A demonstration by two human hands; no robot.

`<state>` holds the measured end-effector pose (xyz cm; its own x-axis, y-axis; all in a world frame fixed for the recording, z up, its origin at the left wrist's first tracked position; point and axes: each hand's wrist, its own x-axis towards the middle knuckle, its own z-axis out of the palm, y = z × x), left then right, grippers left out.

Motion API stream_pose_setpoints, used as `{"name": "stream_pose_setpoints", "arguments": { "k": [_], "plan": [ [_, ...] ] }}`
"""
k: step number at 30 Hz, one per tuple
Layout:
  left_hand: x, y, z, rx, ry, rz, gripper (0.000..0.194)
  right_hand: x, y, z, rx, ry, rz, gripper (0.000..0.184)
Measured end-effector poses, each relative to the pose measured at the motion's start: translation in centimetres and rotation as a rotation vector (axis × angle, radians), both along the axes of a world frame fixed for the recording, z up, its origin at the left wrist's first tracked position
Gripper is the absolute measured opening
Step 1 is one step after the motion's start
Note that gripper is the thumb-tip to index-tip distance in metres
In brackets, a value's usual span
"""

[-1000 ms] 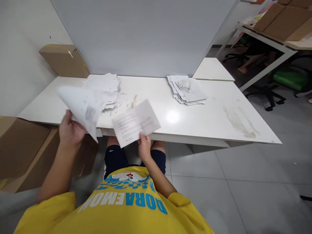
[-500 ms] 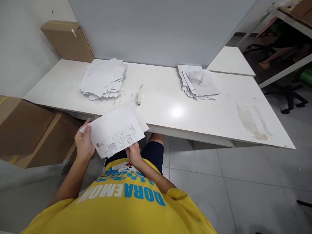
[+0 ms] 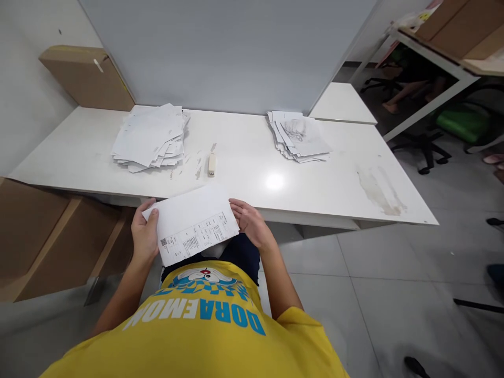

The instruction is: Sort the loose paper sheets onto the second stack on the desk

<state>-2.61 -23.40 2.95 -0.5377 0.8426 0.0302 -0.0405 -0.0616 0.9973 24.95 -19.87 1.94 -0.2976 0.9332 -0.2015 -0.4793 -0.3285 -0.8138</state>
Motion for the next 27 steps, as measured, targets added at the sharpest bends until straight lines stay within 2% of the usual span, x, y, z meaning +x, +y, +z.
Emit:
{"name": "stream_pose_setpoints", "arguments": {
  "k": [2, 5, 11, 14, 17, 20, 24, 27],
  "plan": [
    [0.4, 0.6, -0.3, 0.002, 0.028, -0.046, 0.057, 0.4, 0.4, 0.5, -0.027, -0.109, 0.045, 0.053],
    [0.9, 1.1, -0.9, 0.012, 0.042, -0.139, 0.068, 0.1, 0.1, 0.6, -0.065, -0.152, 0.018, 0.056],
    [1.5, 2.2, -2.3, 0.009, 0.209, -0.249, 0.062, 0.5, -0.6, -0.5, -0.132, -0.2, 0.091, 0.043],
    [2.0, 5.0, -2.7, -0.014, 0.3, -0.305, 0.052, 1.5, 0.1, -1.2, -0.116, -0.288, -0.018, 0.042],
    [2.9, 9.1, -3.0, -0.089, 0.331, -0.423, 0.031, 2.6, 1.6, -1.5, -0.08, -0.414, -0.136, 0.042],
    [3.9, 12.8, -3.5, -0.142, 0.394, -0.46, 0.016, 3.7, 3.3, -1.4, -0.052, -0.528, -0.186, 0.039],
    [4.4, 15.8, -3.7, -0.11, 0.474, -0.534, 0.012, 4.7, 5.2, -1.6, -0.038, -0.617, -0.225, 0.035],
    [4.0, 17.6, -3.7, 0.001, 0.582, -0.451, 0.016, 5.2, 6.8, -2.0, -0.039, -0.662, -0.249, 0.031]
  ]
}}
